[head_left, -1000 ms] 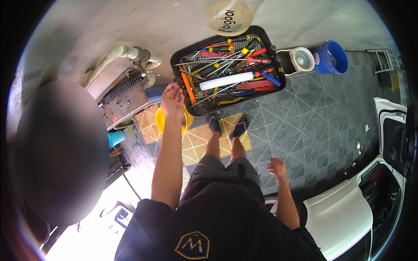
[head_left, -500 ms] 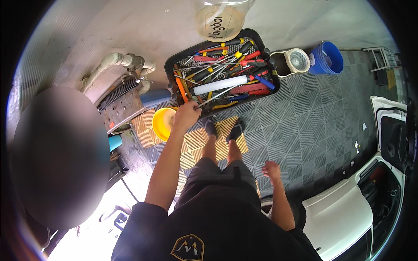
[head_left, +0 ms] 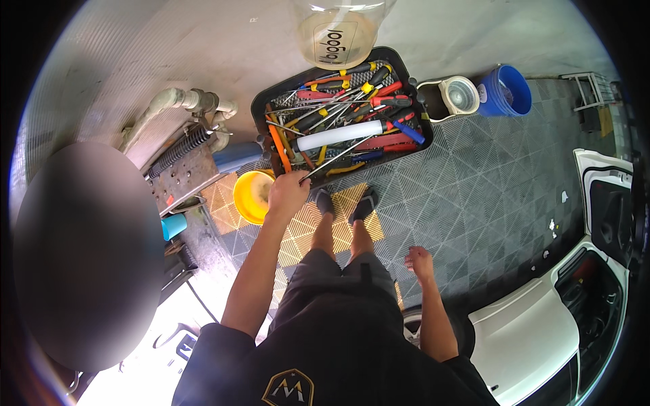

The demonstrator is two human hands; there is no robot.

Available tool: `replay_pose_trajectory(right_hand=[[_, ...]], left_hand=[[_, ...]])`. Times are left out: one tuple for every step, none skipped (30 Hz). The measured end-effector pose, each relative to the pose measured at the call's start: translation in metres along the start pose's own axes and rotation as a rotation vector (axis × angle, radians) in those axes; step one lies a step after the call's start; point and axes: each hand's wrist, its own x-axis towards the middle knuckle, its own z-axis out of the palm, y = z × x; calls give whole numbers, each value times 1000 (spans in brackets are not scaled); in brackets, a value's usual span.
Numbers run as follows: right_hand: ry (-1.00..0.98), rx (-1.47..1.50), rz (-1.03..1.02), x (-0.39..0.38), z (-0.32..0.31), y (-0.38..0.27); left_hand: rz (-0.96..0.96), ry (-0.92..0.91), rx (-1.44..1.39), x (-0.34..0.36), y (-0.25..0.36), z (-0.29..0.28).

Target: The person removes a white car door handle using a trim tool, wipes the door edge with a cloth, and then uses a screwdriver to work on the door handle area. The person retrieves tools from a toolbox and continues adjusting the door handle mechanism.

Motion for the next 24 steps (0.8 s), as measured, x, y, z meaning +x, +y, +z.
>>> replay_pose_trajectory(right_hand=[[19,-27,-55,4,5,-10],[94,35,-201,10,10,-20],[170,97,-349,18,16,-33],[247,158,-498,26,22,-47],[294,208,-612,30,29,-71],[340,255,-725,28,35,-103],[343,316,-826,28,41,-134],[348,376,-924,28,45,-163],[360,399,-980,31,49,-190],[375,421,-1037,34,53,-214],[371,432,-1090,38,55,-238],[366,438,-1143,43,57,-259],[353,422,-1159,50,59,-277],[336,403,-1175,57,62,-294],[317,378,-1193,64,65,-307],[269,262,-1191,68,67,-319],[216,140,-1187,74,69,-328],[164,17,-1179,78,71,-336],[102,-112,-1176,80,74,-342],[80,-293,-1081,78,80,-351],[78,-510,-1163,87,82,-354],[76,-730,-1238,97,85,-355],[102,-826,-1255,105,90,-354],[130,-922,-1270,112,93,-351]], left_hand=[[8,7,22,1,1,0],[16,14,43,1,3,0],[26,22,62,3,3,1],[56,27,92,6,2,1],[87,34,122,11,-2,2],[115,41,151,17,-7,3],[227,101,203,23,-18,11],[288,118,178,27,-18,13],[349,136,155,30,-17,13],[412,154,131,33,-17,14],[342,110,146,33,-18,16],[298,62,140,33,-16,17],[256,13,135,33,-12,14],[209,-34,130,32,-11,13],[242,-19,185,32,-13,15],[241,-22,188,33,-15,16],[233,-25,186,33,-15,17],[226,-27,183,33,-14,17],[255,10,160,32,-15,17],[255,16,139,31,-16,16],[256,21,118,30,-17,16],[258,27,98,30,-17,16],[283,69,81,31,-17,16],[298,87,73,31,-17,16]])
